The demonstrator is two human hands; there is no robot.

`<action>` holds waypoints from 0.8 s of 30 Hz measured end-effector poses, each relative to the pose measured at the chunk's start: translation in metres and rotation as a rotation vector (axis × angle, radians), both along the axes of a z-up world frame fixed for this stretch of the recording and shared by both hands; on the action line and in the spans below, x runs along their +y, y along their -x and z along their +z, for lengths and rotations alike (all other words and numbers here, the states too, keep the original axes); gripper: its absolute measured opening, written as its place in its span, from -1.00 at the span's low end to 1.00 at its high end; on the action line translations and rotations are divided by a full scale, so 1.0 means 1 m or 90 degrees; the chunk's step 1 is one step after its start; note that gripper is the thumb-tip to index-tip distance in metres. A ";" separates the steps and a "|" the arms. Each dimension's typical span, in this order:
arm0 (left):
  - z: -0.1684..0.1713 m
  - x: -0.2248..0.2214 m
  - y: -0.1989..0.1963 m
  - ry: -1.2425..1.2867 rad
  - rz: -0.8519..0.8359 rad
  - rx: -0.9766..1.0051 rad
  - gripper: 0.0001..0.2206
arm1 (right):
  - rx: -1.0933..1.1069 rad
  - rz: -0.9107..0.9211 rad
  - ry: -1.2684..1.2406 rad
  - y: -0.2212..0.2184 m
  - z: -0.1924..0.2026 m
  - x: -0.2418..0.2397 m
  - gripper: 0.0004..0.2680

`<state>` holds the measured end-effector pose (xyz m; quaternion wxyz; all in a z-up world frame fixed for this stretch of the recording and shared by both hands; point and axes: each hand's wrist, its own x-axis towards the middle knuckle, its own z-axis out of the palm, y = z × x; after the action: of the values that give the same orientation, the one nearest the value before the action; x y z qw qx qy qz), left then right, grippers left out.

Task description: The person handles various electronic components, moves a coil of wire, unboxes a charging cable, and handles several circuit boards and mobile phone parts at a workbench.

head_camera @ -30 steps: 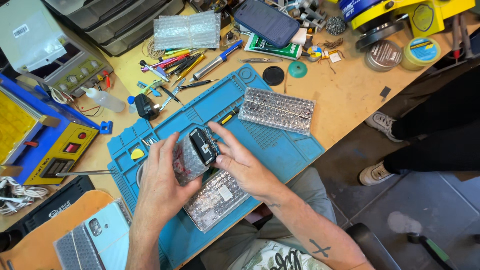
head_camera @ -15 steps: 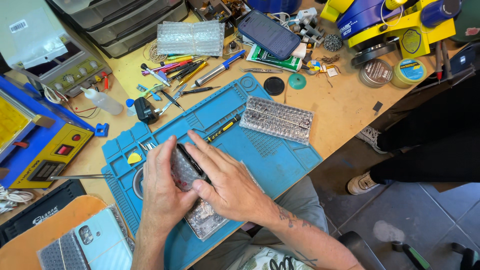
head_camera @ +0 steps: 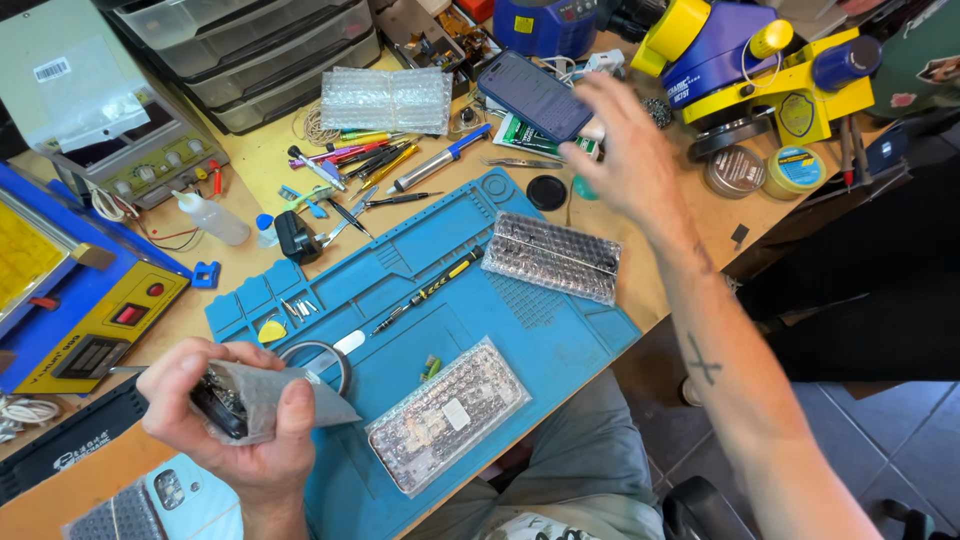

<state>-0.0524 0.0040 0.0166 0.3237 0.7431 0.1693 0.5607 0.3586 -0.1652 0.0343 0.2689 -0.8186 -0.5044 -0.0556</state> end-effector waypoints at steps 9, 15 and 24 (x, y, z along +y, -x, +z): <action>-0.016 0.003 -0.001 -0.041 0.031 0.057 -0.35 | -0.110 0.020 0.056 -0.066 -0.059 -0.002 -0.54; -0.015 0.003 -0.003 -0.028 0.040 0.060 -0.40 | -0.146 0.055 0.005 -0.066 -0.068 -0.004 -0.65; -0.019 0.003 -0.001 -0.005 0.052 0.043 -0.40 | -0.022 0.009 -0.044 -0.065 -0.054 0.001 -0.46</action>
<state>-0.0513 0.0069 -0.0024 0.2916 0.7553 0.2079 0.5488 0.4233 -0.1640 -0.0199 0.2887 -0.8042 -0.5126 -0.0851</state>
